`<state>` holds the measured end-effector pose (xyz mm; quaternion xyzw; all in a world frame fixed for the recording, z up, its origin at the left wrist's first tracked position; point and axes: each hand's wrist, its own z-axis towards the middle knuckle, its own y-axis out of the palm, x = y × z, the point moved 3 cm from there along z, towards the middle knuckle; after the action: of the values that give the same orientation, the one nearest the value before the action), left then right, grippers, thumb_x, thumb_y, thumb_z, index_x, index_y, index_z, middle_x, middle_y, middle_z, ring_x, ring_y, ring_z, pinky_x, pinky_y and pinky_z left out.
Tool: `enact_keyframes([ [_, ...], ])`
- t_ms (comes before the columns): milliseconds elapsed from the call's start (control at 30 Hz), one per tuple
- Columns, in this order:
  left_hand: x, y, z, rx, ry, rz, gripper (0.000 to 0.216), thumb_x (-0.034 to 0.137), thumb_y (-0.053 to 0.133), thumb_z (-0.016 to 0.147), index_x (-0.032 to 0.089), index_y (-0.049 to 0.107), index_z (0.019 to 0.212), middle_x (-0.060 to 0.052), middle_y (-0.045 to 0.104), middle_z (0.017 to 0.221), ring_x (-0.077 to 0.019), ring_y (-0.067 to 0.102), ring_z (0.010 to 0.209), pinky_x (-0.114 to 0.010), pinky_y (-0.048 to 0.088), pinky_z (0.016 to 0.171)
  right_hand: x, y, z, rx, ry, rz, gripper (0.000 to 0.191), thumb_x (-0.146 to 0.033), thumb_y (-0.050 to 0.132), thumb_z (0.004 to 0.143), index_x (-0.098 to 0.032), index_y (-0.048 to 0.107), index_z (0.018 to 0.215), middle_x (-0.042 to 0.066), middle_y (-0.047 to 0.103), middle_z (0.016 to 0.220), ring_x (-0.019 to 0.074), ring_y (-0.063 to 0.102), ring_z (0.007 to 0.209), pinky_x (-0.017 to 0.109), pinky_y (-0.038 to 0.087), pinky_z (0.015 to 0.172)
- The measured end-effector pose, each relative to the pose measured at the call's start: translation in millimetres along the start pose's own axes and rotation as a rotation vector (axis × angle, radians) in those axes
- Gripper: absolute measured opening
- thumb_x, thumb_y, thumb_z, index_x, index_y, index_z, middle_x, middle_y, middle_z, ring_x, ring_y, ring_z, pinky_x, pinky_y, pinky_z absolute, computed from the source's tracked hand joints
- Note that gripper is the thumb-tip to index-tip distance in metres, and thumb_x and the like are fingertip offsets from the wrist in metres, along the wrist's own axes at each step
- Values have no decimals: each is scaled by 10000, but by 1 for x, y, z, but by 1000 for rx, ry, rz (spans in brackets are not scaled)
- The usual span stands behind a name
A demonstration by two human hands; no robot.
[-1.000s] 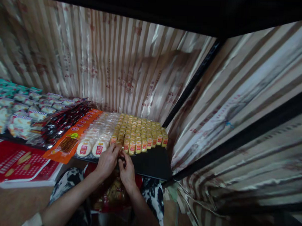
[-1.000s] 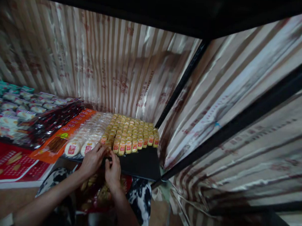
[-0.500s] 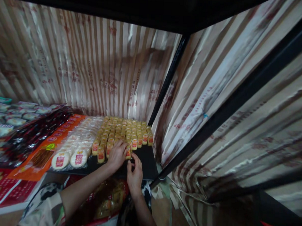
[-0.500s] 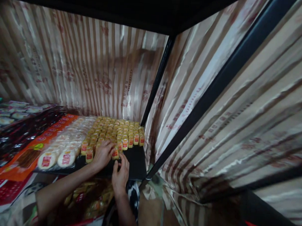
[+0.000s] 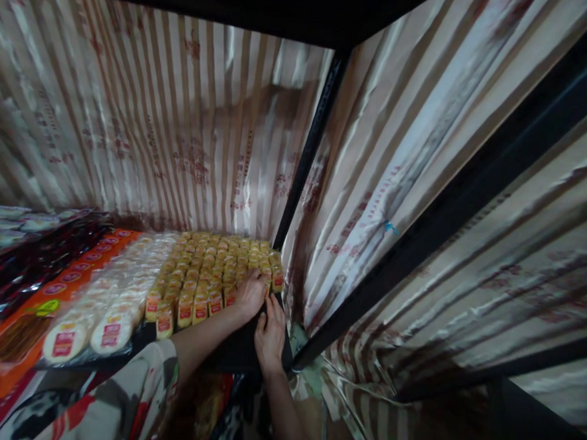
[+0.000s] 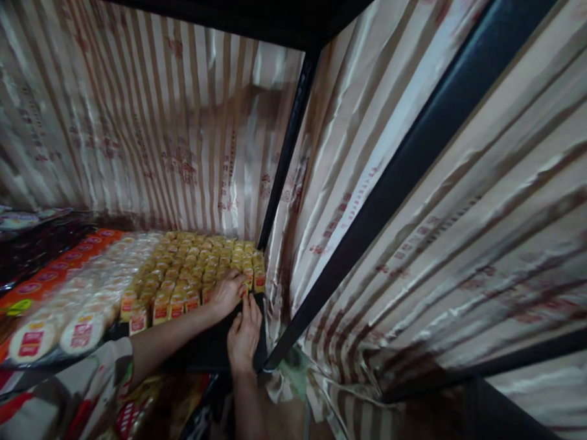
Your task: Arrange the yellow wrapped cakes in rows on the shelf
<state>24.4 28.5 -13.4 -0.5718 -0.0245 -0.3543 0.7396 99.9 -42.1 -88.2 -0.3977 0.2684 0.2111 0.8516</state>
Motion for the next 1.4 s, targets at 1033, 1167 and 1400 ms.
enact_keyframes([
  [1033, -7, 39, -7, -91, 268, 320, 264, 137, 431, 868, 112, 579, 1085, -100, 545, 1184, -224, 469, 1067, -356, 411, 918, 21, 27, 18, -95, 71, -104, 425, -174, 422, 805, -146, 557, 1207, 129, 484, 1261, 256, 409, 1152, 399, 388, 949],
  [1167, -4, 37, -8, -76, 268, 275, 228, 144, 445, 862, 120, 595, 1033, -99, 563, 1124, -219, 481, 1034, -353, 420, 911, 23, 26, 18, -81, 54, -90, 427, -188, 422, 811, -149, 547, 1218, 129, 484, 1259, 259, 404, 1156, 405, 379, 955],
  [1400, -2, 25, -26, -26, 327, 202, 251, 164, 448, 864, 116, 576, 1074, -96, 580, 1079, -211, 489, 1000, -344, 439, 899, 26, 26, 17, -14, -29, -42, 420, -191, 390, 809, -142, 546, 1196, 130, 476, 1272, 234, 397, 1169, 409, 366, 967],
])
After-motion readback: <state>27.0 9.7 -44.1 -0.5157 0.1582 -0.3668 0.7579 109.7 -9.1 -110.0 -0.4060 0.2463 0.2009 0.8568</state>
